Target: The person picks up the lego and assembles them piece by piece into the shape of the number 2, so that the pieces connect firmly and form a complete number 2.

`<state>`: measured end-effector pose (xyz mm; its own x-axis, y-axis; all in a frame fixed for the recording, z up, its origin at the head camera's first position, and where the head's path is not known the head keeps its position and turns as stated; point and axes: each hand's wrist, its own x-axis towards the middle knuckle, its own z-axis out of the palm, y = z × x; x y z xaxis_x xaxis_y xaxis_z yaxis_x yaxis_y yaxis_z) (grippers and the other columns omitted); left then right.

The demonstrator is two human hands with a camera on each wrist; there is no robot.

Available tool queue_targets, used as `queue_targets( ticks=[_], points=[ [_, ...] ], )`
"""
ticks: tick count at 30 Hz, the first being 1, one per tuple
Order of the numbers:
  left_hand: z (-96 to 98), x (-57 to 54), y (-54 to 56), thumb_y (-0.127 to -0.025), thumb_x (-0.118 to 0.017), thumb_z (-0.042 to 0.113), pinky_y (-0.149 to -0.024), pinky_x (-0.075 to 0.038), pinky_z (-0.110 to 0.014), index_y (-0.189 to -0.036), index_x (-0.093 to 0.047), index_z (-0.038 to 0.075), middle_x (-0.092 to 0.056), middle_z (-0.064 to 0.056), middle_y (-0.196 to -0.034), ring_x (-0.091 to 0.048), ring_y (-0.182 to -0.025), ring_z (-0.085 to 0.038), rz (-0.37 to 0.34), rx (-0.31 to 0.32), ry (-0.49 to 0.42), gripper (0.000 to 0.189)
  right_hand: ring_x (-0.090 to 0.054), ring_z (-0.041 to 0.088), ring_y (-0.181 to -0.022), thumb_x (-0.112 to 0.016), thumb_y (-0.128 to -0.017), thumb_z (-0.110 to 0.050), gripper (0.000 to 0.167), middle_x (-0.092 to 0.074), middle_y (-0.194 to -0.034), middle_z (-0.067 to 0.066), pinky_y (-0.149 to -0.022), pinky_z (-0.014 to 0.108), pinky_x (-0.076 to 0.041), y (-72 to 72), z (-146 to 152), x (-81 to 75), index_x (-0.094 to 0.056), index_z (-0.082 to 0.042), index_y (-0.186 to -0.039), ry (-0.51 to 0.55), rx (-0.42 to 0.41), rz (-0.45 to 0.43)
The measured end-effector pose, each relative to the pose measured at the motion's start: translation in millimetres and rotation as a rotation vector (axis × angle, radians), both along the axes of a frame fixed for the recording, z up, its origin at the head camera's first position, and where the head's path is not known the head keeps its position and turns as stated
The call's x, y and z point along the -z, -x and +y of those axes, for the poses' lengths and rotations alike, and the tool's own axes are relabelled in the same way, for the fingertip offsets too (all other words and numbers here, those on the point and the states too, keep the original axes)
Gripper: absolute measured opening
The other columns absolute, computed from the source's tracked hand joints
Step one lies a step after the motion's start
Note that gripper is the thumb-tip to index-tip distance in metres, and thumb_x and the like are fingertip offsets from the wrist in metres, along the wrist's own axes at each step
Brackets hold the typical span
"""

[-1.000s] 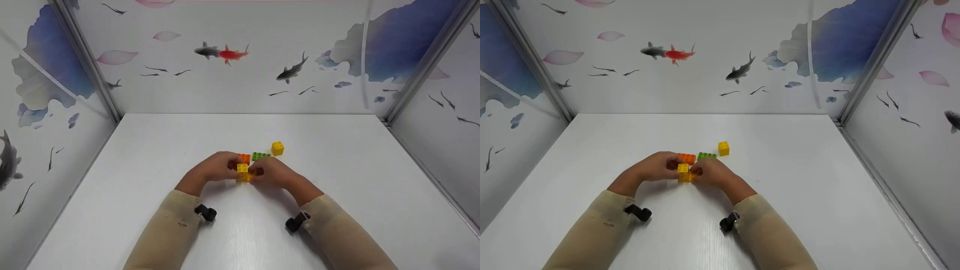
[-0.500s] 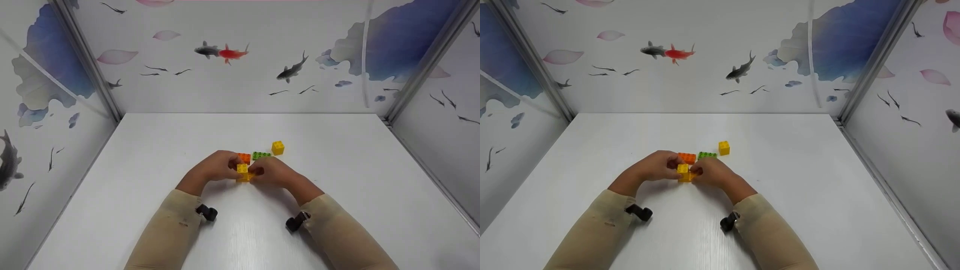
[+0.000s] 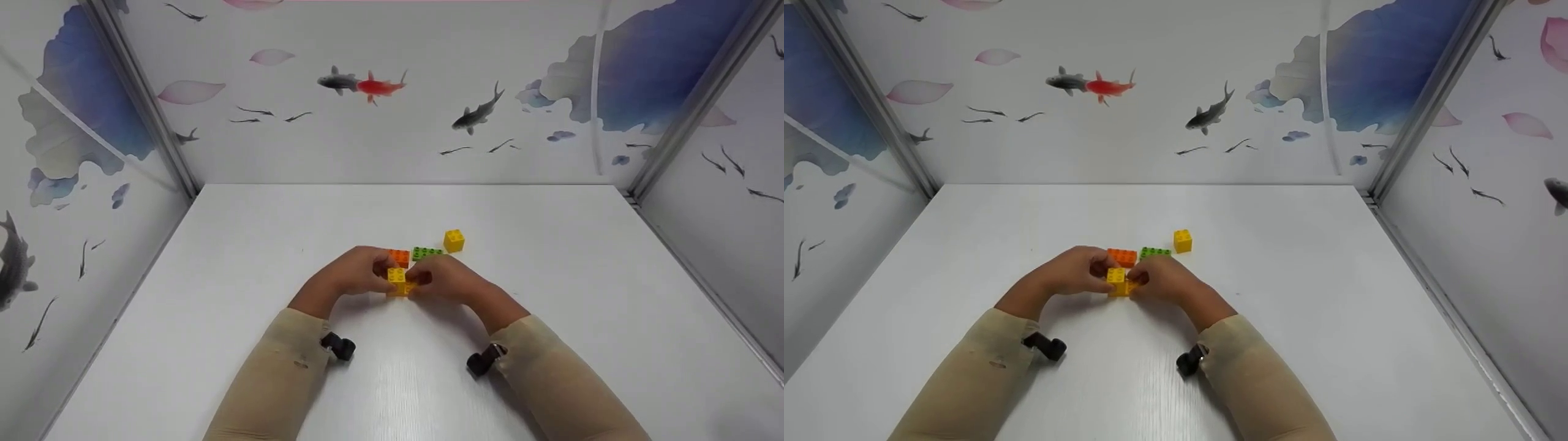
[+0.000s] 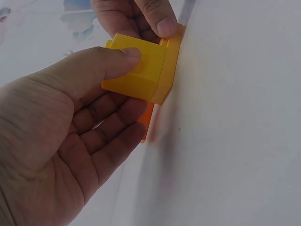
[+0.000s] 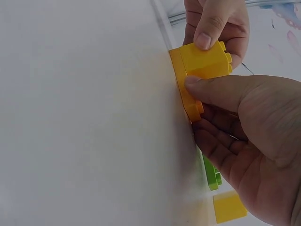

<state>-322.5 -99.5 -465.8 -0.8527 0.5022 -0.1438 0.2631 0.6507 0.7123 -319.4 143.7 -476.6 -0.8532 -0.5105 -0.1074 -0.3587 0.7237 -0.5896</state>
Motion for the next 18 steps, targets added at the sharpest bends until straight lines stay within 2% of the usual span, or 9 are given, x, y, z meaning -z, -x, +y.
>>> queue_targets(
  ticks=[4,7,10,18],
  points=[
    [-0.4,-0.1,0.7,-0.091,-0.085,0.020,-0.093,-0.059,-0.035,-0.111,-0.073,0.019,-0.074,0.002,-0.109,-0.065,-0.098,-0.019,0.004,0.021,0.005,0.023,-0.067,0.017,-0.099,-0.081,-0.097,-0.026,0.030,-0.078,-0.114,-0.005,-0.096,0.038,-0.061,4.0,3,-4.1,-0.079,-0.018,-0.126,0.037,0.038,-0.025],
    [-0.2,0.1,0.5,-0.092,-0.084,0.022,-0.094,-0.059,-0.035,-0.111,-0.072,0.019,-0.073,0.003,-0.109,-0.064,-0.099,-0.018,0.005,0.025,0.011,0.023,-0.068,0.018,-0.101,-0.079,-0.099,-0.028,0.030,-0.077,-0.117,-0.003,-0.095,0.038,-0.061,8.5,6,-6.6,-0.078,-0.018,-0.127,0.076,0.079,-0.005],
    [0.1,0.1,-0.1,-0.092,-0.083,0.023,-0.094,-0.059,-0.035,-0.111,-0.072,0.020,-0.073,0.003,-0.109,-0.065,-0.100,-0.018,0.005,0.023,0.009,0.022,-0.068,0.020,-0.107,-0.079,-0.099,-0.028,0.033,-0.076,-0.122,0.000,-0.099,0.040,-0.060,12.8,7,-8.4,-0.077,-0.018,-0.130,0.101,0.121,0.008],
    [-1.1,0.9,0.8,-0.093,-0.083,0.025,-0.092,-0.058,-0.035,-0.114,-0.070,0.021,-0.070,0.003,-0.110,-0.063,-0.101,-0.020,0.035,0.033,0.045,0.025,-0.067,0.024,-0.120,-0.078,-0.099,-0.022,0.036,-0.073,-0.132,0.001,-0.109,0.044,-0.057,23.6,-3,-11.8,-0.074,-0.018,-0.135,0.131,0.207,-0.034]
  ],
)
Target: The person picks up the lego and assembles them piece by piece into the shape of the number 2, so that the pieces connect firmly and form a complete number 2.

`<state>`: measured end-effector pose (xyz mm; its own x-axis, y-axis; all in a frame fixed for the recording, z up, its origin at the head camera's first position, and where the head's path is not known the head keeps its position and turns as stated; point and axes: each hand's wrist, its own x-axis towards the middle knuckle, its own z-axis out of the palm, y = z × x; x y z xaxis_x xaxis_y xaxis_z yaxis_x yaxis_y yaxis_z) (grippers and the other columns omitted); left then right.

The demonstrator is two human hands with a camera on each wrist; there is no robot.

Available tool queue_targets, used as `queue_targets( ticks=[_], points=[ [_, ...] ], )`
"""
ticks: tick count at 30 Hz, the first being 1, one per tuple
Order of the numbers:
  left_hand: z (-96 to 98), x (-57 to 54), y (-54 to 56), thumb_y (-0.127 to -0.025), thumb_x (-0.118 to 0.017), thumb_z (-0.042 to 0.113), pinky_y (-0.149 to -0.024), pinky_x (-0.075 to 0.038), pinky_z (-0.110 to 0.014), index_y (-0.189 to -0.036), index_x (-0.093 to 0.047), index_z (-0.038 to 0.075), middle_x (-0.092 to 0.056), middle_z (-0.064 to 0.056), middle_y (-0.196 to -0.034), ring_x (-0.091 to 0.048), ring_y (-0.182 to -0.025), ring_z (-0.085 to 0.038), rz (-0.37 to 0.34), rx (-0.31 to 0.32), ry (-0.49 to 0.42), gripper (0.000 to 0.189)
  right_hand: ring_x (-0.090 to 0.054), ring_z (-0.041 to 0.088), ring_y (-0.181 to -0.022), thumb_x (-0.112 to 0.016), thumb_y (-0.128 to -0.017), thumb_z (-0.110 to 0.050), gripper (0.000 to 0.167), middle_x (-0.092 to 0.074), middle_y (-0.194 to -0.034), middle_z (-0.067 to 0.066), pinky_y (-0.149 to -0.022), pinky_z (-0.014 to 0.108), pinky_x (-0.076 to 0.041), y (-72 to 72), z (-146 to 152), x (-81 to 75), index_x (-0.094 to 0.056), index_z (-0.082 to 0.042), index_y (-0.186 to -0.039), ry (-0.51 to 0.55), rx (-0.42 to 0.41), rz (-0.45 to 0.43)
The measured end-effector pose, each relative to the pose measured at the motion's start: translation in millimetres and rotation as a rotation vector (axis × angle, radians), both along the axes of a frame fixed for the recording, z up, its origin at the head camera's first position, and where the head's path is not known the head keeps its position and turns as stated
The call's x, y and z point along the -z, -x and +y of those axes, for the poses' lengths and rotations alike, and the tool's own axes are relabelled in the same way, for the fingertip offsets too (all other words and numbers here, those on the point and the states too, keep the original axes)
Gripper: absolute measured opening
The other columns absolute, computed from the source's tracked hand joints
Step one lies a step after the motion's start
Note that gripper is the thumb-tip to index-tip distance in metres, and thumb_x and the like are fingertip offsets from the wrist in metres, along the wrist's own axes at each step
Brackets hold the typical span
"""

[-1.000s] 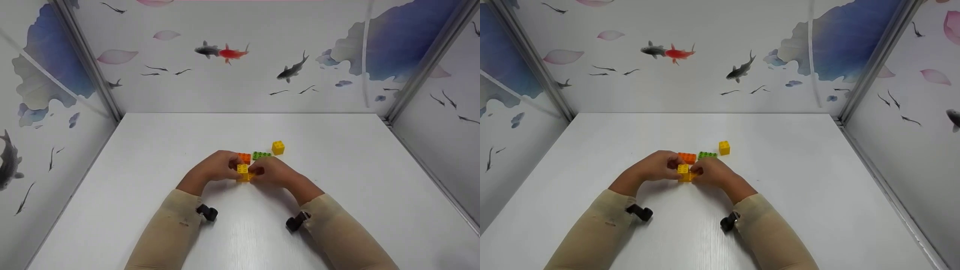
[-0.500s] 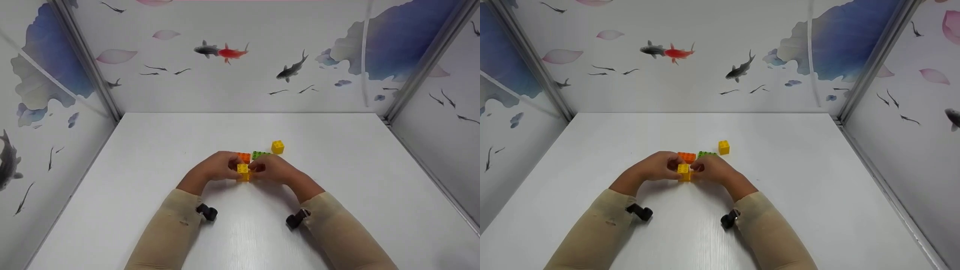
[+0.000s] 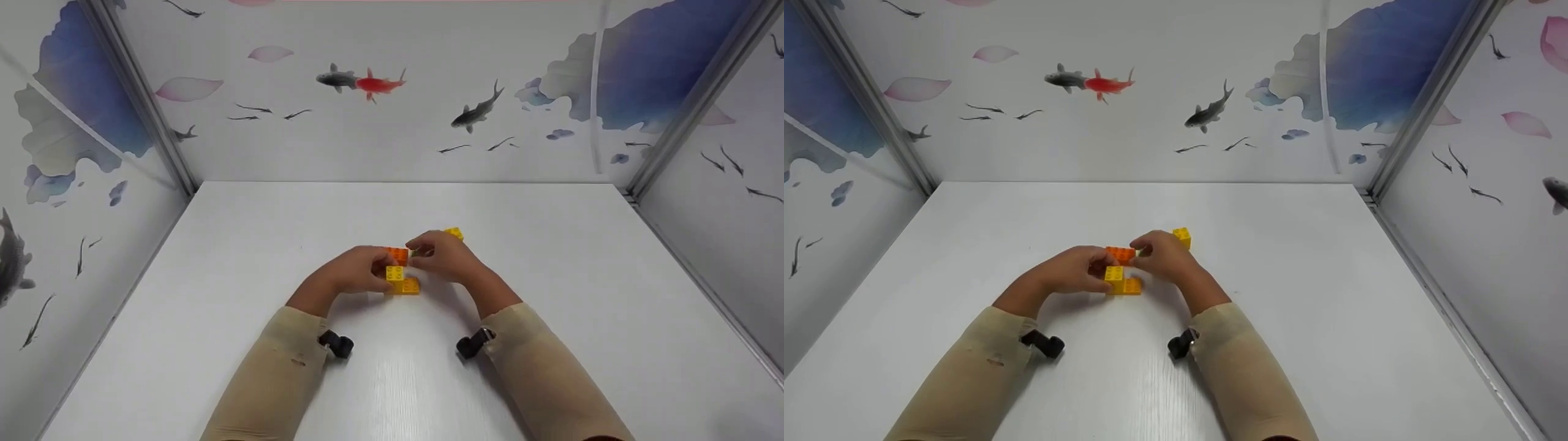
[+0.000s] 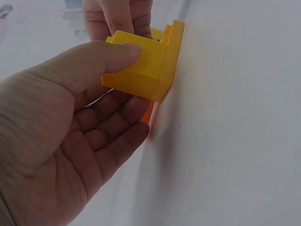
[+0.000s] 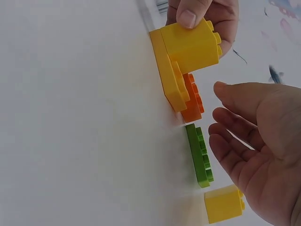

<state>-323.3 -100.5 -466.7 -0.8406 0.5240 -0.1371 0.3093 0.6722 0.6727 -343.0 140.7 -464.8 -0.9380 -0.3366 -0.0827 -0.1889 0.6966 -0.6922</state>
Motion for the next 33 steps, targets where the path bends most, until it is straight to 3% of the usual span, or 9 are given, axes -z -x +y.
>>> queue_targets(
  ticks=[6,16,22,28,33],
  points=[
    [-1.8,0.0,1.2,-0.092,-0.084,0.023,-0.092,-0.058,-0.035,-0.116,-0.070,0.020,-0.070,0.002,-0.111,-0.063,-0.101,-0.021,0.001,0.000,0.001,0.028,-0.068,0.025,-0.120,-0.080,-0.098,-0.023,0.039,-0.073,-0.134,0.002,-0.107,0.041,-0.059,6.6,-12,0.1,-0.074,-0.018,-0.136,0.013,0.015,0.009],
    [-2.3,0.2,-0.7,-0.092,-0.084,0.020,-0.098,-0.058,-0.038,-0.117,-0.069,0.017,-0.072,0.000,-0.114,-0.063,-0.102,-0.020,0.005,0.009,-0.013,0.029,-0.064,0.024,-0.110,-0.081,-0.097,-0.021,0.036,-0.073,-0.121,0.002,-0.104,0.036,-0.059,8.5,-26,7.5,-0.076,-0.019,-0.133,-0.044,0.067,-0.026],
    [-2.1,0.8,-1.9,-0.090,-0.086,0.023,-0.096,-0.058,-0.037,-0.115,-0.071,0.020,-0.071,0.002,-0.112,-0.063,-0.102,-0.019,0.016,0.012,-0.026,0.029,-0.064,0.025,-0.109,-0.080,-0.097,-0.017,0.036,-0.074,-0.122,0.003,-0.105,0.038,-0.058,8.1,-27,10.5,-0.076,-0.017,-0.132,-0.083,0.047,-0.008],
    [-1.3,0.8,-1.0,-0.089,-0.087,0.025,-0.093,-0.057,-0.036,-0.113,-0.072,0.024,-0.070,0.004,-0.108,-0.062,-0.100,-0.021,0.001,0.001,-0.028,0.028,-0.064,0.025,-0.114,-0.081,-0.095,-0.011,0.038,-0.072,-0.127,0.003,-0.109,0.039,-0.058,7.6,-26,9.9,-0.075,-0.017,-0.133,-0.057,0.054,-0.029],
    [-1.2,1.1,-1.4,-0.090,-0.087,0.025,-0.097,-0.058,-0.036,-0.116,-0.072,0.023,-0.071,0.004,-0.111,-0.064,-0.103,-0.020,-0.018,-0.005,-0.033,0.030,-0.066,0.025,-0.116,-0.079,-0.097,-0.014,0.034,-0.072,-0.129,0.003,-0.108,0.041,-0.058,5.3,-19,6.2,-0.076,-0.017,-0.131,-0.014,0.045,0.011]
  ],
)
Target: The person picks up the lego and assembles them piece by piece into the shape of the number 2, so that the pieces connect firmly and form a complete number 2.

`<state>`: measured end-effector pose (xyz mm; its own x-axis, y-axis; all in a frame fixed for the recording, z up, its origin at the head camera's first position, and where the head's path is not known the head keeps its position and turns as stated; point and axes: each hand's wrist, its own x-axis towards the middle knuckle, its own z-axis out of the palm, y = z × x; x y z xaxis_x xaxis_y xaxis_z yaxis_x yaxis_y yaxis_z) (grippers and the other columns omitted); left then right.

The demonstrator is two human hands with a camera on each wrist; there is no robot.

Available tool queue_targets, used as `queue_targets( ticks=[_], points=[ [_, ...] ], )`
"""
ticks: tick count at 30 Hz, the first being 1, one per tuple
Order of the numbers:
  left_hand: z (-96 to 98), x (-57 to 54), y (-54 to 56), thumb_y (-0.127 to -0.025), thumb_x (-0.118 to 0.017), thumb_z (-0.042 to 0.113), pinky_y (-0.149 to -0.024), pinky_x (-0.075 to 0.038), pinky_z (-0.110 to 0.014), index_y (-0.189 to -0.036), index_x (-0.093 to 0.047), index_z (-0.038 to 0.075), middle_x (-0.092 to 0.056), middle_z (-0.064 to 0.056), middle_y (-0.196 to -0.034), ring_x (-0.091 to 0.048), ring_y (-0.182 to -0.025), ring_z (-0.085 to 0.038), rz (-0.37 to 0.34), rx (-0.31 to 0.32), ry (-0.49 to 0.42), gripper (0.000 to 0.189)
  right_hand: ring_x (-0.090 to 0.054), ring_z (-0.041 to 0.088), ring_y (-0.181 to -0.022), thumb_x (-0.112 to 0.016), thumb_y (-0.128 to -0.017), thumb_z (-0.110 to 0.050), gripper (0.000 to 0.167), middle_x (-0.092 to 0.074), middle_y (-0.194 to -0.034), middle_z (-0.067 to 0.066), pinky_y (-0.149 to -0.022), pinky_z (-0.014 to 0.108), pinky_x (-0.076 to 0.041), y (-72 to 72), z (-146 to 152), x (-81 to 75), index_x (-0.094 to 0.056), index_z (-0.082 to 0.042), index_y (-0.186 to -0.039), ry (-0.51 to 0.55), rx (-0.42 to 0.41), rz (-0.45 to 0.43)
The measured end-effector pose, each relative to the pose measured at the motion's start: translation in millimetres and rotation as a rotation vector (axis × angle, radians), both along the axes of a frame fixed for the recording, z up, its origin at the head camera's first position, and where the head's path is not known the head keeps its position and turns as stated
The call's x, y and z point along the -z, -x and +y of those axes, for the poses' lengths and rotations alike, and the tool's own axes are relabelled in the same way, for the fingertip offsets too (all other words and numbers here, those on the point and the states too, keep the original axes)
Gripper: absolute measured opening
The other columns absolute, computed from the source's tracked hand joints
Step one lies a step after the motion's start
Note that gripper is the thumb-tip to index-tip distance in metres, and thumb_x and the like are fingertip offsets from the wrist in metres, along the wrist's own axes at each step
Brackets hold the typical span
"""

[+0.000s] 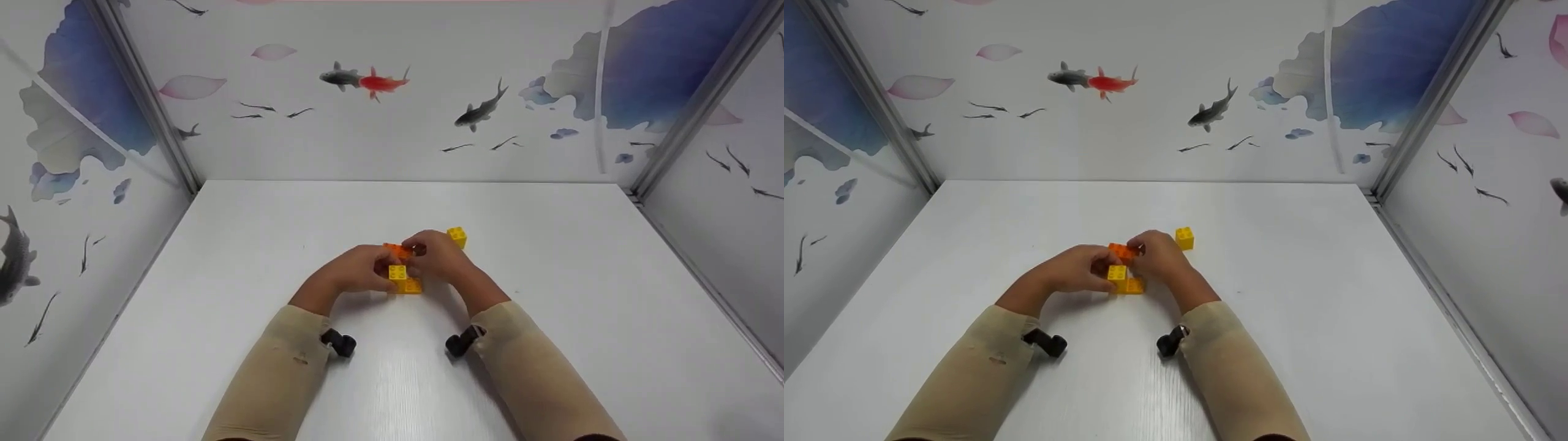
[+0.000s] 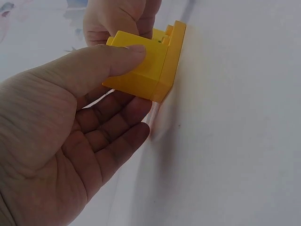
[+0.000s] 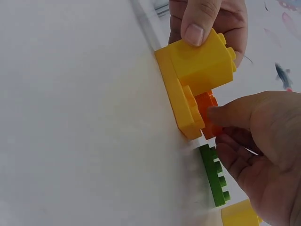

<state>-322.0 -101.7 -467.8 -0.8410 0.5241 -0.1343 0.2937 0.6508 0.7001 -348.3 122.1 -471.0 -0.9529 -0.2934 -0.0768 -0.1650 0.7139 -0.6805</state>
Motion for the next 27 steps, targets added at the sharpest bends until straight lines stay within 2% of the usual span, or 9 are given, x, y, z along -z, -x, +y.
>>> queue_targets(
  ticks=[4,9,13,18,27],
  points=[
    [1.2,0.6,-0.5,-0.091,-0.086,0.024,-0.097,-0.059,-0.036,-0.119,-0.071,0.021,-0.072,0.003,-0.113,-0.065,-0.103,-0.019,-0.028,-0.008,-0.007,0.032,-0.068,0.025,-0.121,-0.076,-0.099,-0.015,0.032,-0.073,-0.131,0.003,-0.109,0.044,-0.058,-3.6,12,-5.8,-0.077,-0.017,-0.130,0.040,-0.002,0.049],
    [1.2,-1.0,0.7,-0.091,-0.086,0.024,-0.100,-0.058,-0.038,-0.121,-0.071,0.020,-0.071,0.003,-0.112,-0.064,-0.103,-0.020,-0.031,-0.020,0.009,0.034,-0.067,0.025,-0.124,-0.076,-0.099,-0.014,0.033,-0.072,-0.133,0.002,-0.111,0.045,-0.057,-7.2,25,-13.4,-0.076,-0.018,-0.132,0.061,0.009,0.046],
    [0.3,-1.3,2.1,-0.091,-0.085,0.023,-0.104,-0.057,-0.040,-0.122,-0.072,0.019,-0.072,0.003,-0.113,-0.065,-0.105,-0.021,-0.031,-0.019,0.016,0.034,-0.066,0.026,-0.126,-0.074,-0.099,-0.012,0.034,-0.071,-0.136,0.001,-0.112,0.045,-0.056,-10.4,36,-17.8,-0.076,-0.019,-0.133,0.057,0.030,0.032],
    [-1.0,1.7,3.4,-0.091,-0.086,0.024,-0.101,-0.057,-0.039,-0.121,-0.073,0.021,-0.072,0.003,-0.113,-0.065,-0.103,-0.018,-0.017,-0.015,0.010,0.033,-0.066,0.028,-0.125,-0.074,-0.100,-0.013,0.034,-0.070,-0.137,0.003,-0.113,0.046,-0.056,-18.1,50,-22.0,-0.075,-0.018,-0.134,0.039,0.044,0.041],
    [-0.1,-1.0,3.1,-0.091,-0.086,0.024,-0.101,-0.058,-0.040,-0.121,-0.073,0.022,-0.072,0.003,-0.113,-0.065,-0.104,-0.020,-0.016,-0.030,0.016,0.033,-0.067,0.027,-0.123,-0.075,-0.099,-0.014,0.034,-0.071,-0.135,0.002,-0.111,0.045,-0.057,-29.0,56,-27.5,-0.076,-0.019,-0.133,0.013,0.015,0.085]
  ],
)
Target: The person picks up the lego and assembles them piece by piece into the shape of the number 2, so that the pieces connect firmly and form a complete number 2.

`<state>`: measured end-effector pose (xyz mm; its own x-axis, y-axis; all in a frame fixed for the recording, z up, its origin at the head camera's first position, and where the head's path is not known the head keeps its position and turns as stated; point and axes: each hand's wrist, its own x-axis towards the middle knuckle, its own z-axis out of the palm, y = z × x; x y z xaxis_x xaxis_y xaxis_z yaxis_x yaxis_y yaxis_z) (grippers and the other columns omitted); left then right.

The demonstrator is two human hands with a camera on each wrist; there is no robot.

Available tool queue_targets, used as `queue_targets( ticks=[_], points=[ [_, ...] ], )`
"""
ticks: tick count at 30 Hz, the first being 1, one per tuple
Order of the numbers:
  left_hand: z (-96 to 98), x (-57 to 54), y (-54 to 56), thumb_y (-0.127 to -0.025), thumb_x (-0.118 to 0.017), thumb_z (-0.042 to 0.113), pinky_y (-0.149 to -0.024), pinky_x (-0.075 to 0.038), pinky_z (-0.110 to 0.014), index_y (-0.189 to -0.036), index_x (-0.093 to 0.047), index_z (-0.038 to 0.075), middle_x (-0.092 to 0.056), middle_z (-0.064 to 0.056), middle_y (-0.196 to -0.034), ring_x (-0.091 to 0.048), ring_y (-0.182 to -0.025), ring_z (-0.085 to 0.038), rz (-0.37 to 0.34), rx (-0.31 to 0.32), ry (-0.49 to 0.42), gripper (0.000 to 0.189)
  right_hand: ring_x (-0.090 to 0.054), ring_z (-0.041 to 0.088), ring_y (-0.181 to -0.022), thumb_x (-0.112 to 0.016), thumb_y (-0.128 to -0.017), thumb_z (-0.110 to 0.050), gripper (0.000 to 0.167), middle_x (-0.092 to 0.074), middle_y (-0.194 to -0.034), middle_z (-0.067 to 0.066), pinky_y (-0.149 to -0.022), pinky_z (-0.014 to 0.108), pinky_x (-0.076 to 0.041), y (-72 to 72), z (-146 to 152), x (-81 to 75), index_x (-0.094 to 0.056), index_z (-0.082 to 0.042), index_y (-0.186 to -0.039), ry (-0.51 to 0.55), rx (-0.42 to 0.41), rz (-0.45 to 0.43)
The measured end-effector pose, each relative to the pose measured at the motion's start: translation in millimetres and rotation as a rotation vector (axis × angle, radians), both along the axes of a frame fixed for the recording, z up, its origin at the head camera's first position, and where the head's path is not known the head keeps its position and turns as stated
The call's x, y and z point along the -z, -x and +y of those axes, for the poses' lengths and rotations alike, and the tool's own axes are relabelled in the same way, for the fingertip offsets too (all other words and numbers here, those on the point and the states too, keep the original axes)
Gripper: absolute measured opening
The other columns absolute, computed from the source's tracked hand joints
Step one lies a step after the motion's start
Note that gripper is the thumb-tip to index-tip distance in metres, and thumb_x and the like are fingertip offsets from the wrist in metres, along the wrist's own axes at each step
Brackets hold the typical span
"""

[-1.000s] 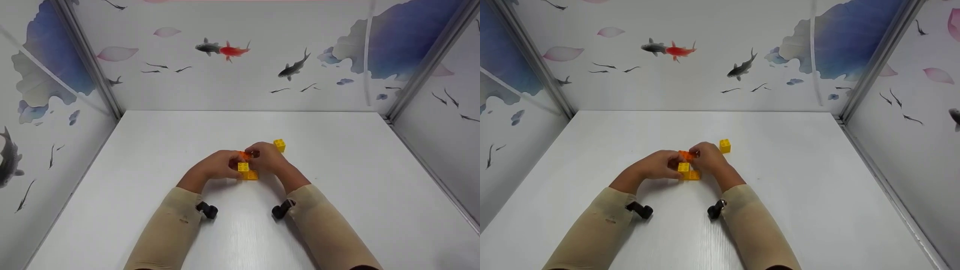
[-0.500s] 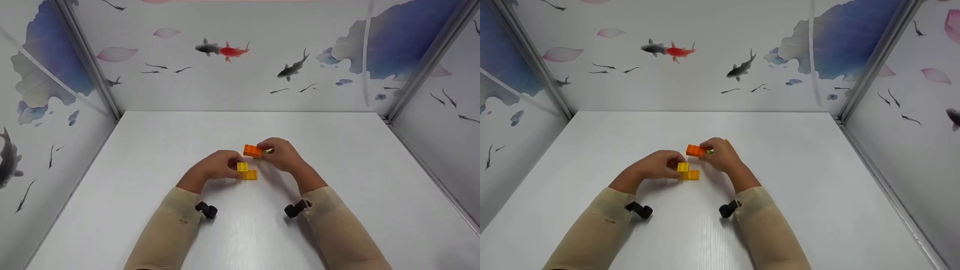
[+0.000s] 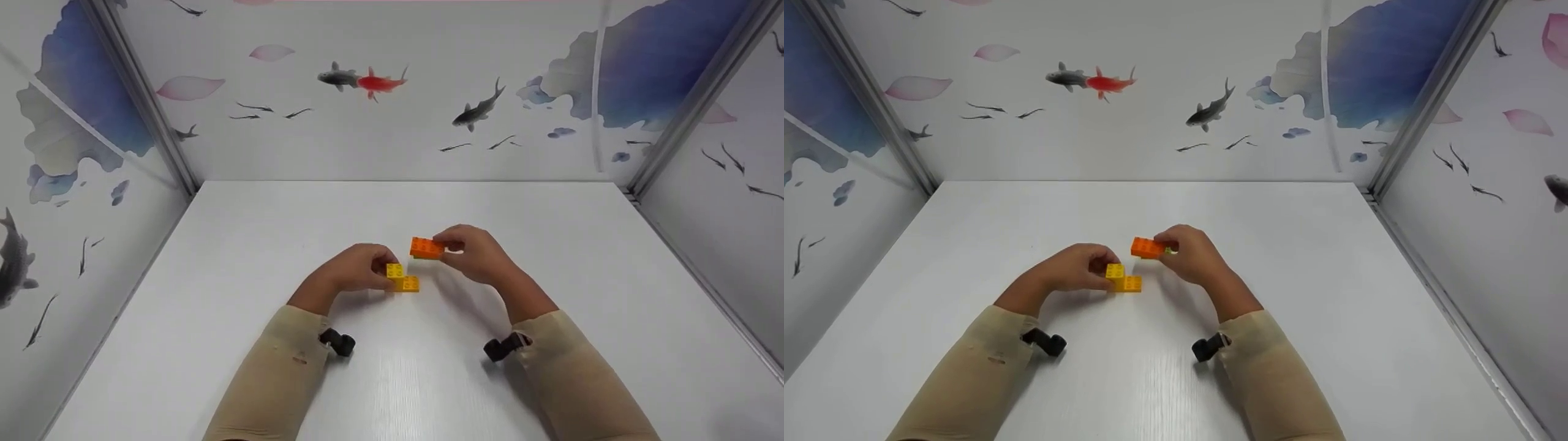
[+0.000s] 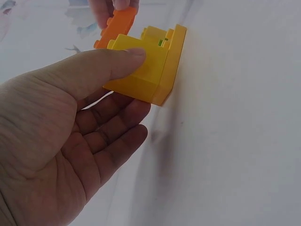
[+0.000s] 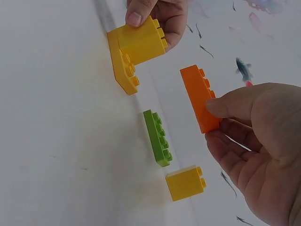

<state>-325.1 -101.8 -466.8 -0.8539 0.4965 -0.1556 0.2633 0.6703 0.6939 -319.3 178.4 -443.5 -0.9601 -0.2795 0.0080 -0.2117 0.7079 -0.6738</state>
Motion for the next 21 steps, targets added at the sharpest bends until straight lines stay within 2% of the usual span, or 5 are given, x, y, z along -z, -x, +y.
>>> queue_targets(
  ticks=[7,13,21],
  points=[
    [0.5,-2.2,-1.1,-0.091,-0.086,0.026,-0.103,-0.058,-0.039,-0.123,-0.073,0.022,-0.071,0.003,-0.114,-0.064,-0.106,-0.020,-0.015,-0.011,0.002,0.035,-0.067,0.026,-0.121,-0.077,-0.099,-0.017,0.032,-0.071,-0.132,0.000,-0.110,0.044,-0.058,-4.7,-2,-2.2,-0.077,-0.020,-0.131,0.004,-0.022,0.007],
    [-0.3,-2.8,-1.1,-0.091,-0.086,0.025,-0.105,-0.058,-0.040,-0.122,-0.073,0.020,-0.072,0.003,-0.114,-0.065,-0.107,-0.021,-0.017,-0.012,-0.013,0.034,-0.069,0.025,-0.119,-0.078,-0.098,-0.017,0.031,-0.071,-0.130,0.000,-0.111,0.046,-0.057,-10.1,-8,-6.4,-0.077,-0.019,-0.129,0.030,-0.076,0.025],
    [-3.4,-4.6,-0.9,-0.091,-0.087,0.028,-0.105,-0.057,-0.042,-0.122,-0.073,0.018,-0.072,0.002,-0.113,-0.065,-0.106,-0.020,0.025,-0.002,-0.019,0.035,-0.070,0.022,-0.116,-0.079,-0.097,-0.013,0.027,-0.073,-0.128,-0.002,-0.109,0.046,-0.059,-17.3,-16,-10.2,-0.079,-0.019,-0.123,0.061,-0.160,0.076]
  ],
)
